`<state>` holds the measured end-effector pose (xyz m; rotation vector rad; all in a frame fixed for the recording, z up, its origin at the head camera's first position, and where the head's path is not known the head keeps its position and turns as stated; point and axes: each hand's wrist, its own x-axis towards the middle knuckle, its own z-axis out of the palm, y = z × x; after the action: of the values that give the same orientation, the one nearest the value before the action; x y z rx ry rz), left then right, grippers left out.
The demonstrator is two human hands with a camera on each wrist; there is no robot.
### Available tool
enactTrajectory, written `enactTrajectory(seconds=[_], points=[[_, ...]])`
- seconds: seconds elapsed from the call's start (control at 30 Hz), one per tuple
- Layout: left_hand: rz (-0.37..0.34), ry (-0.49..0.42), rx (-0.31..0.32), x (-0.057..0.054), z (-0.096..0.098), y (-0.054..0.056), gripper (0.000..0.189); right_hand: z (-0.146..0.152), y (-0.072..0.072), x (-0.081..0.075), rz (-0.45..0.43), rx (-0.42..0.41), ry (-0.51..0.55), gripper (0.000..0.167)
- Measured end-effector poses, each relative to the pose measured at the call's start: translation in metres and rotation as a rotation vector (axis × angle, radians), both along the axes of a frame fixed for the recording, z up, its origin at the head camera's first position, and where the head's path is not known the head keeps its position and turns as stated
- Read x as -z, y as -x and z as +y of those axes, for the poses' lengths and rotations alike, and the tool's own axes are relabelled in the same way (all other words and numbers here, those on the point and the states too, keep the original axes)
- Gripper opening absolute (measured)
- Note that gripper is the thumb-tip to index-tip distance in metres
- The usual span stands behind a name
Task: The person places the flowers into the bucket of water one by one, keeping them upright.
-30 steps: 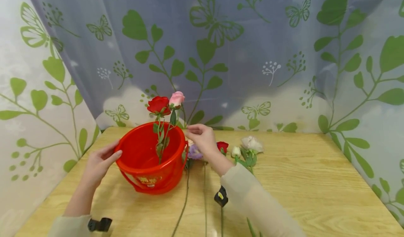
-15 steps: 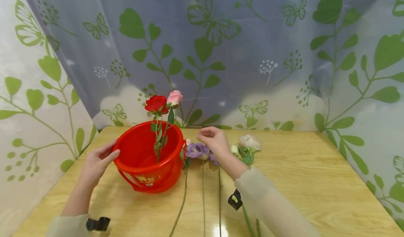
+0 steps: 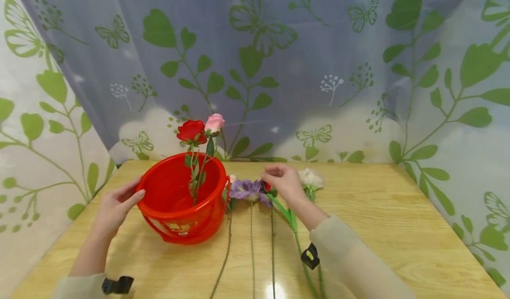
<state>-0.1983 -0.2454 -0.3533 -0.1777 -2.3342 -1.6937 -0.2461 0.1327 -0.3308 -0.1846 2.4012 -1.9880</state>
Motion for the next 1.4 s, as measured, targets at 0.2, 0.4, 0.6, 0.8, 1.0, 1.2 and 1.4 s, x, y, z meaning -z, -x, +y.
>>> enactTrajectory(seconds=[0.2, 0.4, 0.6, 0.8, 1.0, 1.2, 1.4], points=[[-0.002, -0.009, 0.0, -0.001, 0.001, 0.0, 0.05, 0.015, -0.002, 0.006, -0.019, -0.002, -0.001, 0.035], [0.021, -0.024, 0.001, 0.0, 0.002, 0.0, 0.049, 0.029, -0.007, 0.012, -0.012, -0.003, -0.021, 0.035], [0.02, -0.015, -0.002, 0.001, 0.001, 0.0, 0.05, 0.043, -0.014, 0.017, -0.025, 0.02, -0.053, 0.036], [0.014, -0.012, 0.002, 0.002, -0.001, 0.0, 0.051, 0.057, -0.017, 0.024, -0.045, 0.038, -0.073, 0.035], [0.004, -0.004, 0.001, 0.0, 0.0, 0.0, 0.051, 0.07, -0.019, 0.034, -0.066, 0.048, -0.094, 0.037], [0.016, -0.016, 0.005, 0.0, 0.001, -0.001, 0.051, 0.08, -0.022, 0.043, -0.084, 0.049, -0.121, 0.041], [0.024, -0.001, -0.003, 0.0, 0.0, 0.0, 0.051, 0.087, -0.025, 0.048, -0.106, 0.059, -0.132, 0.041]])
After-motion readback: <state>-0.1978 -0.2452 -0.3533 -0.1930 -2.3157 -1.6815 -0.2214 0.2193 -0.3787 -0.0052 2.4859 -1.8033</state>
